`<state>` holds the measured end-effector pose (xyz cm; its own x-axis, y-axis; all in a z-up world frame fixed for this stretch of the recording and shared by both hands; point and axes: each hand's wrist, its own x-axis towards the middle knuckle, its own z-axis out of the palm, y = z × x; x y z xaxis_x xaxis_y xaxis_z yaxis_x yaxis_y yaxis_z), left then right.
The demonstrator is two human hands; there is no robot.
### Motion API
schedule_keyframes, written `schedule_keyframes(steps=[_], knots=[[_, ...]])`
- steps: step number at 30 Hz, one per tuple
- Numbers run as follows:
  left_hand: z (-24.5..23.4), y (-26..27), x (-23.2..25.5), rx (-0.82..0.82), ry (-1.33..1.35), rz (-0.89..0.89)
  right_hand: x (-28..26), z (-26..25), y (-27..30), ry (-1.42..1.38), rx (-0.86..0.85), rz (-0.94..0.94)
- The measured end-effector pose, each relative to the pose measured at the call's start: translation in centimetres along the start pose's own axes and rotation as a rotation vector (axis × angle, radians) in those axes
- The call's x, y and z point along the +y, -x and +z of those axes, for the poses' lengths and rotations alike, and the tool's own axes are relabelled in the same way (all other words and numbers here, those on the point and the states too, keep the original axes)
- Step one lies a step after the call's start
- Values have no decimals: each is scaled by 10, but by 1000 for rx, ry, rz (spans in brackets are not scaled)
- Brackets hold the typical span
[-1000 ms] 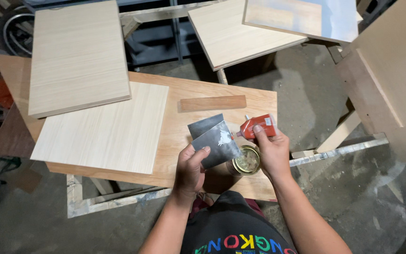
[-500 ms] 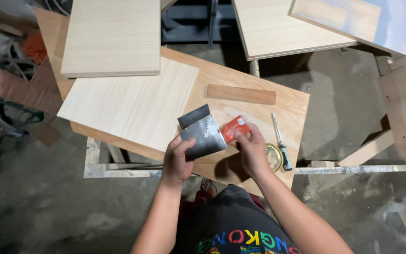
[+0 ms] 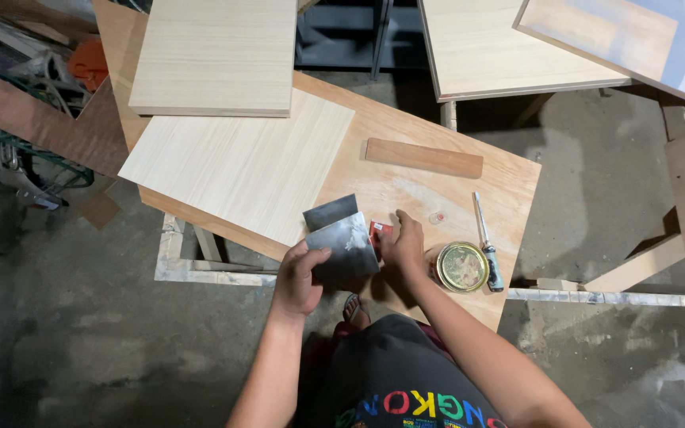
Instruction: The person applies a red substance from a tube and a gray substance from a can onto two small square pads using a metal scraper, rubs the pads together, and then uses one pad to scrape the edge of a wooden panel.
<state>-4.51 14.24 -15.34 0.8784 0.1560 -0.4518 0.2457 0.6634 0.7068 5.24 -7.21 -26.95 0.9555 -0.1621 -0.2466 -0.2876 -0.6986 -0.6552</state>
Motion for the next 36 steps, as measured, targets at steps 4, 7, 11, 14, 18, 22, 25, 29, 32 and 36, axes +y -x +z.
schedule_keyframes(steps=[4,7,11,14,18,22,25,29,32,36], knots=[[50,25,36,-115,-50,-62,-37,-65,26,-454,-132,-146],[64,21,30,-203,-98,-117,-61,-126,48,-1112,-319,65],[87,13,13,-368,-223,-197,-7,-157,36,-1172,-361,10],[101,1,-6,-513,-334,-234,19,-183,39,-1076,-279,-6],[132,0,-28,-644,-410,-258,19,-223,68,-989,-200,-51],[173,23,-37,-701,-460,-306,67,-246,80,-956,-108,-74],[211,47,-43,-681,-429,-319,109,-254,88,-973,96,-159],[234,60,-83,-659,-383,-358,135,-289,121,-748,264,-215],[249,73,-120,-654,-360,-375,158,-331,144,-541,162,-342],[286,113,-145,-645,-351,-402,181,-381,178,-289,89,-356]])
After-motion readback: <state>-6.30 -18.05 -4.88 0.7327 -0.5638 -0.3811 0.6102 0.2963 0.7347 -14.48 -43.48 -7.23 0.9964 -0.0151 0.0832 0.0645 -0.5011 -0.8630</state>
